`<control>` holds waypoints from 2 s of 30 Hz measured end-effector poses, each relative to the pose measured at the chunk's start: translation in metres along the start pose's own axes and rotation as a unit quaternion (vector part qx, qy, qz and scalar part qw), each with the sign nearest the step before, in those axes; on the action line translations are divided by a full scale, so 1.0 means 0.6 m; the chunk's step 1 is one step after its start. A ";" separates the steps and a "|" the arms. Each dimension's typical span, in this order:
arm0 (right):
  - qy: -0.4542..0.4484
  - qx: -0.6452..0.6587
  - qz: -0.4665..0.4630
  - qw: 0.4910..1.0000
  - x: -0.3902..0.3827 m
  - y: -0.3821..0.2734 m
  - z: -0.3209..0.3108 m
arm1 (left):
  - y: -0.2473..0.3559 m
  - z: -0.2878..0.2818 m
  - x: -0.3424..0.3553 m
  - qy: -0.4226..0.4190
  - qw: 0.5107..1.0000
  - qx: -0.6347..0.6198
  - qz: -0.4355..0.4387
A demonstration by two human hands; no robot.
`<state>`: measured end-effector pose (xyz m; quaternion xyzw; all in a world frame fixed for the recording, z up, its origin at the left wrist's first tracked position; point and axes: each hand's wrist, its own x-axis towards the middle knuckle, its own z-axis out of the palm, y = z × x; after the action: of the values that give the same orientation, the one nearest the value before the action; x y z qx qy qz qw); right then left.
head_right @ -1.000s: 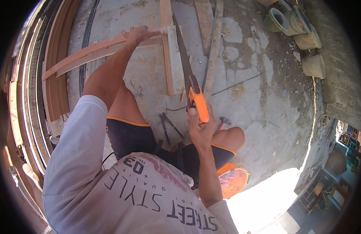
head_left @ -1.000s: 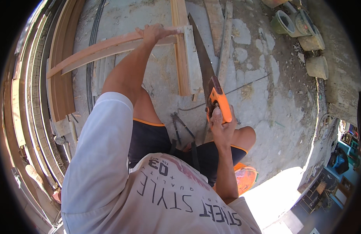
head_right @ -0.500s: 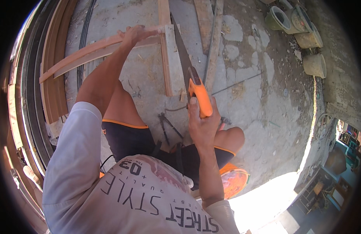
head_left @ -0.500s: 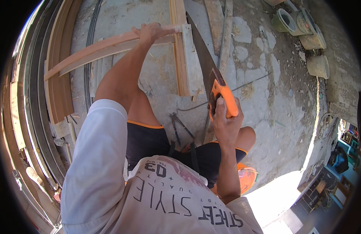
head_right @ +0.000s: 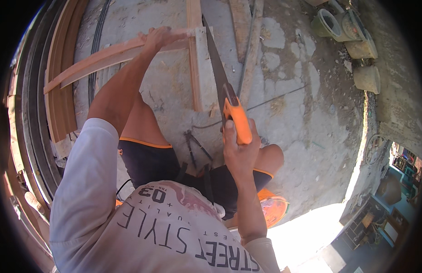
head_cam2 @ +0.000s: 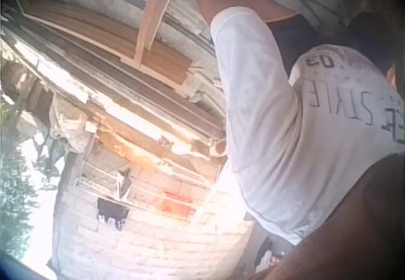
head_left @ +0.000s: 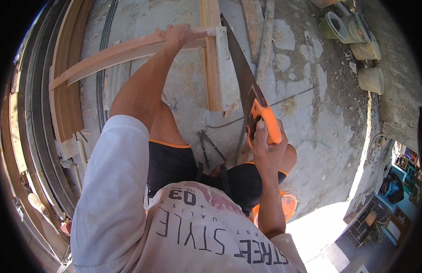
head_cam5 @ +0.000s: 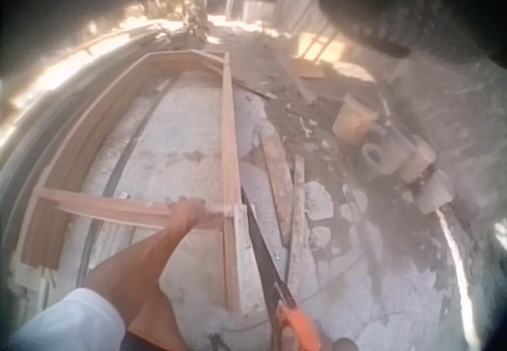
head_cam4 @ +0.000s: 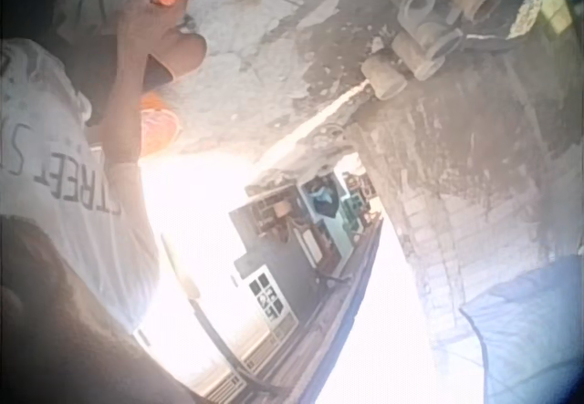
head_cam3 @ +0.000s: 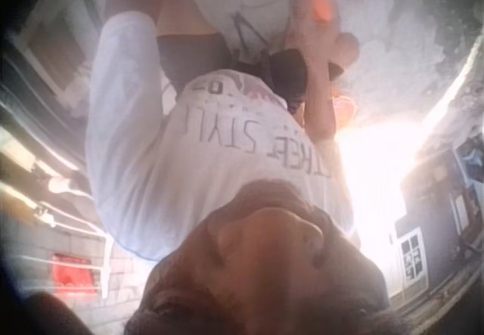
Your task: The person kneels on a concrete floor and uses a hand saw to cut a piece of light-colored wood. They hold the wood steady with one hand and saw with the other, occasionally pausing to adjust the wood or inspect the cut.
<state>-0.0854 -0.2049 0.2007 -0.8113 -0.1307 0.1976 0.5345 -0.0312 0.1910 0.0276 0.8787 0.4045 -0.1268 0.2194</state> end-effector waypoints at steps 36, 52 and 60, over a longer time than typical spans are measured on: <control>-0.121 -0.587 0.110 0.793 0.017 0.497 -0.074 | -0.070 0.026 0.109 -0.044 0.994 -0.054 0.086; -0.279 -0.233 -0.084 0.928 -0.157 0.207 0.089 | -0.108 0.016 0.112 -0.148 0.936 -0.197 0.252; -0.138 -0.156 -0.041 0.977 -0.230 0.061 -0.078 | -0.035 0.078 -0.008 0.232 0.940 -0.004 0.251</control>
<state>-0.1864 -0.3160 0.2085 -0.8436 -0.2659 0.2630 0.3853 -0.0525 0.1772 -0.0172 0.9559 0.2112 0.1408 0.1477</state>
